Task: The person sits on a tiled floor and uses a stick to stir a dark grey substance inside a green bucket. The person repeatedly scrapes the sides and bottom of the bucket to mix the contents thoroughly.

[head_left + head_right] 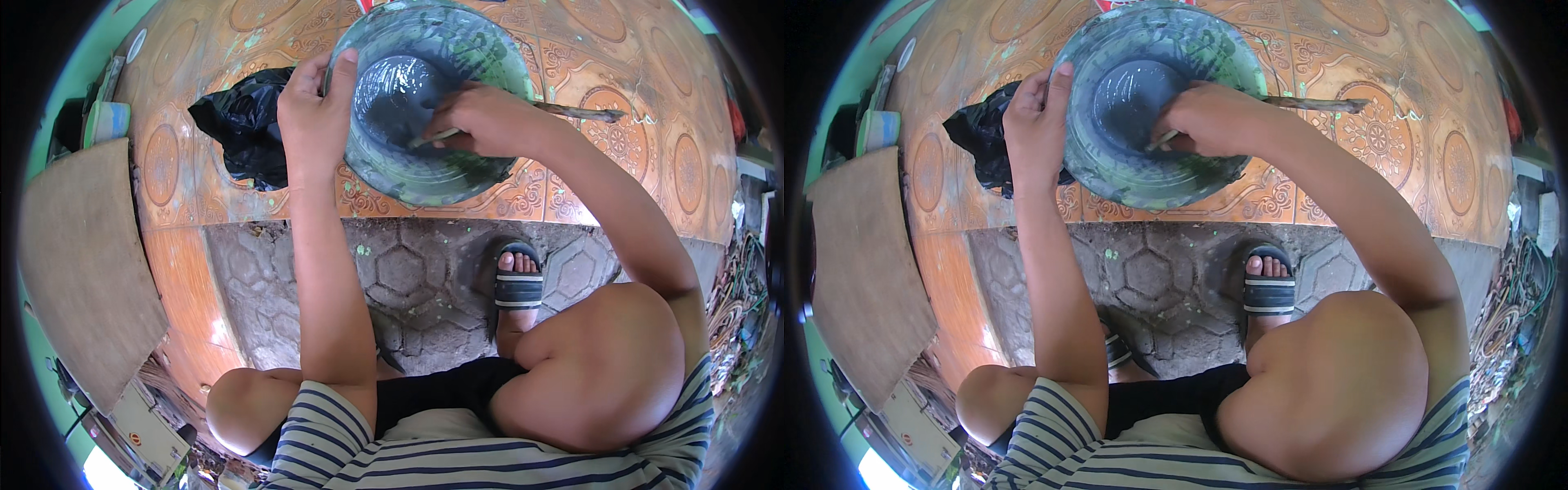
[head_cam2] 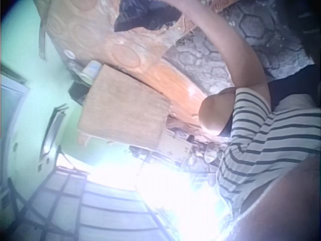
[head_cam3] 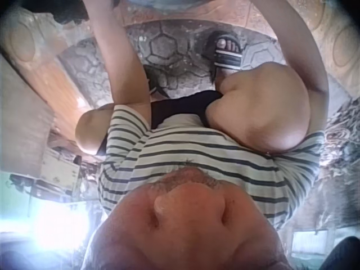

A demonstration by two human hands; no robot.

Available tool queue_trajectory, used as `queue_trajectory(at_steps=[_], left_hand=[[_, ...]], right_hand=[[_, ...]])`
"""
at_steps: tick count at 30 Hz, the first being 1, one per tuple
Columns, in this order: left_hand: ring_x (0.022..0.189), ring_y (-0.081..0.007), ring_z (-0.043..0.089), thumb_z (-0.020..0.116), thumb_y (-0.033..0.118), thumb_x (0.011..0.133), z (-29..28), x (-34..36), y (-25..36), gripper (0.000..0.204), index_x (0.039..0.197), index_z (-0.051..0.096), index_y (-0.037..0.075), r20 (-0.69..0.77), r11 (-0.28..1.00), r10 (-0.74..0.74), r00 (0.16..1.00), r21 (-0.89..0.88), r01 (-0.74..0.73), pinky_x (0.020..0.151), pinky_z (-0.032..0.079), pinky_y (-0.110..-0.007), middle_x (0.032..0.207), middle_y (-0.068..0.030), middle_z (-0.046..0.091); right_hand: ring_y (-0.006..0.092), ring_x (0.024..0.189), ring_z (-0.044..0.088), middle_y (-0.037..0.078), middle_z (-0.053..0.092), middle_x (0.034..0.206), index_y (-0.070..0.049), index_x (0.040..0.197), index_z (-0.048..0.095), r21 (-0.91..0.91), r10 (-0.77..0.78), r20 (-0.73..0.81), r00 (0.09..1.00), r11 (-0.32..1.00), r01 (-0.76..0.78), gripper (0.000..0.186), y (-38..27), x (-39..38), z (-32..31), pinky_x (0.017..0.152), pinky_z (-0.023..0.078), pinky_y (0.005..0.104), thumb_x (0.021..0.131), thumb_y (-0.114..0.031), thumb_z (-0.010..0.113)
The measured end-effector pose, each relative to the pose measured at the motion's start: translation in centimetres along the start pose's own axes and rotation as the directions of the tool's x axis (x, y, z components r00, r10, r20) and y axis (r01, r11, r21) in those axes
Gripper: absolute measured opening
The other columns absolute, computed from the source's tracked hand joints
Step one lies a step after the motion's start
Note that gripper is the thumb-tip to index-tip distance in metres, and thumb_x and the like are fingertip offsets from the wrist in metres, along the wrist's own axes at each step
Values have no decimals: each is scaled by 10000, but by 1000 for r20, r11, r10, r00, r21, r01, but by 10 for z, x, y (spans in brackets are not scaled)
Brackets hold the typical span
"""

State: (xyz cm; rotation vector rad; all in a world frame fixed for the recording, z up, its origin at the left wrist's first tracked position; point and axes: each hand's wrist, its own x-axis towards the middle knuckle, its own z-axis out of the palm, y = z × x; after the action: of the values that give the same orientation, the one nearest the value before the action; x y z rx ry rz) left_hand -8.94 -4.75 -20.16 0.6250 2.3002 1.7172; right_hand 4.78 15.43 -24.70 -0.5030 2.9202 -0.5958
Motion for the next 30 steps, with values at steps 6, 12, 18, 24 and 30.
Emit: queue_trajectory(at_steps=[6, 12, 18, 24, 30], left_hand=[[881, -91, 652, 743, 288, 1020, 0, 3, 1, 408, 1176, 704, -87, -13, 1000, -2, 1000, 16, 2, 807, 523, -256, 987, -82, 756], [865, -91, 644, 744, 302, 1020, -4, 1, -6, 412, 1172, 707, -80, -11, 1000, -4, 1000, -31, 4, 804, 524, -261, 973, -75, 753], [852, -85, 640, 750, 286, 1016, 1, 4, -1, 393, 1157, 714, -80, -9, 1000, -9, 1000, 12, 9, 787, 519, -252, 955, -59, 750], [842, -85, 635, 753, 309, 1014, 0, 1, -2, 411, 1148, 719, -78, -19, 1000, -1, 1000, -22, 1, 780, 521, -258, 944, -52, 748], [847, -85, 632, 748, 331, 1018, 0, 2, -3, 432, 1175, 714, -69, -7, 1000, -17, 1000, -19, 17, 790, 518, -256, 952, -60, 747]], right_hand=[[280, 1106, 676, 58, 744, 1104, -184, 1261, 752, -27, 126, -352, 928, 989, -145, 317, 3, 14, -16, 1051, 467, 443, 947, -155, 712], [268, 1098, 676, 47, 741, 1131, -179, 1282, 741, -30, 92, -184, 979, 995, -99, 328, -3, 1, 5, 1016, 467, 429, 957, -159, 707], [235, 1112, 688, 35, 751, 1103, -202, 1249, 758, -243, 118, -384, 916, 944, -224, 288, 16, 12, -16, 1009, 462, 418, 966, -214, 700], [229, 1108, 685, 38, 746, 1089, -183, 1208, 766, -194, 182, -262, 948, 952, -236, 259, 11, 3, -27, 1005, 457, 407, 956, -206, 706], [275, 1084, 699, 51, 731, 1133, -132, 1174, 756, -226, 275, -149, 950, 926, -303, 236, 9, 0, -27, 982, 525, 433, 952, -187, 699]])
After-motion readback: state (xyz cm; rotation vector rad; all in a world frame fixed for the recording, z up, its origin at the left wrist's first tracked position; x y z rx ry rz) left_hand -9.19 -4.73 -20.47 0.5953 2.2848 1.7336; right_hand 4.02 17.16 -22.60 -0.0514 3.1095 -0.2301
